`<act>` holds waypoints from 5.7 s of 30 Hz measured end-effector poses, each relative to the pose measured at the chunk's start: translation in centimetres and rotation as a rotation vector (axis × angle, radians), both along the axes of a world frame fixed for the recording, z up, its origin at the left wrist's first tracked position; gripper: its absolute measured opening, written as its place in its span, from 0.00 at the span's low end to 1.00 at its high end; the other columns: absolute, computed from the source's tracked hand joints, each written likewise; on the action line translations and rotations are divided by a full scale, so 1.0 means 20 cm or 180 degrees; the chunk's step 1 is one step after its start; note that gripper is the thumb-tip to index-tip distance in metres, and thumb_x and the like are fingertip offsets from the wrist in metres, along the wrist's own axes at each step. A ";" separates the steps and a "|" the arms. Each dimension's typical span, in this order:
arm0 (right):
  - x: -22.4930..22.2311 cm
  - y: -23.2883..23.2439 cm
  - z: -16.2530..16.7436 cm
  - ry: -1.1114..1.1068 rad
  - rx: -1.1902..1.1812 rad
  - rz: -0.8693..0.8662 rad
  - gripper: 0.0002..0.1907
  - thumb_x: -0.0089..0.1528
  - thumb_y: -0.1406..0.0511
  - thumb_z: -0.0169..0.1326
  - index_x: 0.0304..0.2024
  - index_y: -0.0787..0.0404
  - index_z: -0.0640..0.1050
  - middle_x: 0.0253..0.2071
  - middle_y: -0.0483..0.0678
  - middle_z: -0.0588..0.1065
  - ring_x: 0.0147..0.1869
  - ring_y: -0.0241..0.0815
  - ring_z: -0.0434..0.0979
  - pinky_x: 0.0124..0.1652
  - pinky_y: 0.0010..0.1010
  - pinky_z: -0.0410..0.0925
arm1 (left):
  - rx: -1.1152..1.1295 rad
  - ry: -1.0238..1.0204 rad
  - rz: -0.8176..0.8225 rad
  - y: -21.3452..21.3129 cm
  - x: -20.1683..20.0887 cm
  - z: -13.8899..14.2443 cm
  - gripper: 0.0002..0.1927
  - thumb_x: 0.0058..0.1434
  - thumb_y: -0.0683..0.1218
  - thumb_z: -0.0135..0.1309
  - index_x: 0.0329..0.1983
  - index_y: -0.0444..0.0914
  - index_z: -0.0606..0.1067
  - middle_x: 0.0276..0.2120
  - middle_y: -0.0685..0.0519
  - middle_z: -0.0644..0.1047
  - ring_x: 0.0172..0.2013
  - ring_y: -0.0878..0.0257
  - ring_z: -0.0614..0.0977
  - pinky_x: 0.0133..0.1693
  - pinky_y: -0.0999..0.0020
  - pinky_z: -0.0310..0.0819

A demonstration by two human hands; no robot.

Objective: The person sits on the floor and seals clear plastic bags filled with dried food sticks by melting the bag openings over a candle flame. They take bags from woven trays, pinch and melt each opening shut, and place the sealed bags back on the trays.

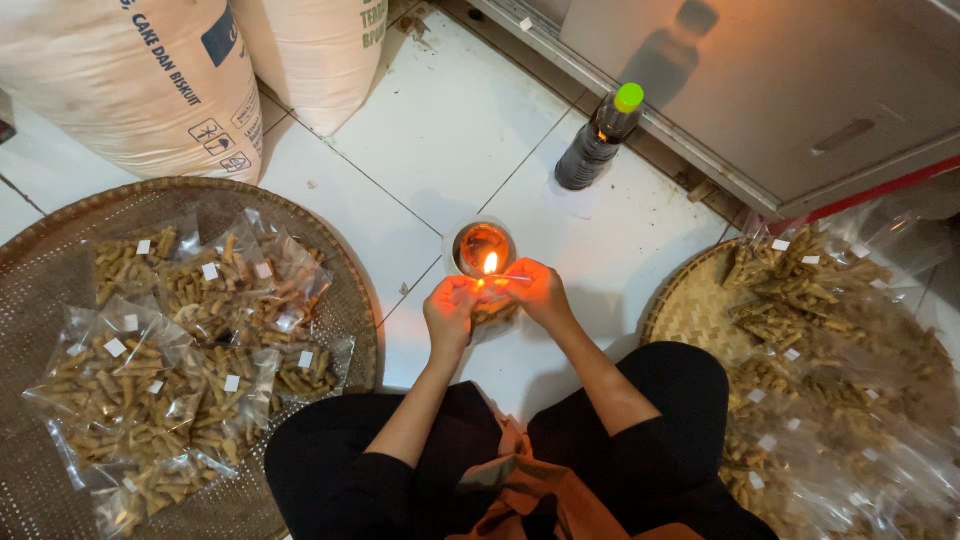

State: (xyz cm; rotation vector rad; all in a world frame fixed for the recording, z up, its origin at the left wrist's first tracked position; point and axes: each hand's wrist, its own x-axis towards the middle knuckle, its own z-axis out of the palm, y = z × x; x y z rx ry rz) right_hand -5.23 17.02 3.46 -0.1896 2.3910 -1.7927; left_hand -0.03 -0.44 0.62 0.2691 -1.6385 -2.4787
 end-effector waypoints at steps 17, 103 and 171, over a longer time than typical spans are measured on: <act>0.05 -0.05 0.16 -0.0480 -0.0413 0.0148 0.12 0.62 0.66 0.58 0.43 0.66 0.85 0.39 0.45 0.78 0.45 0.34 0.76 0.47 0.26 0.68 | -0.0023 0.0017 0.0055 0.00 0.05 0.06 0.03 0.66 0.37 0.56 0.39 0.30 0.75 0.34 0.52 0.80 0.35 0.70 0.79 0.37 0.76 0.73; 0.06 0.07 0.23 0.0225 0.0921 0.0764 0.11 0.61 0.66 0.54 0.46 0.62 0.79 0.43 0.48 0.79 0.46 0.40 0.78 0.47 0.30 0.70 | 0.0428 0.0277 0.0581 0.02 0.18 -0.01 0.02 0.65 0.35 0.55 0.37 0.31 0.74 0.35 0.50 0.79 0.36 0.67 0.80 0.40 0.72 0.75; 0.02 0.25 0.11 -0.0068 -0.0196 -0.0486 0.07 0.66 0.67 0.51 0.35 0.62 0.77 0.30 0.44 0.76 0.36 0.35 0.73 0.39 0.29 0.68 | 0.0320 -0.0418 0.1110 0.52 0.06 0.14 0.10 0.62 0.44 0.62 0.38 0.31 0.79 0.31 0.54 0.79 0.35 0.68 0.76 0.41 0.73 0.69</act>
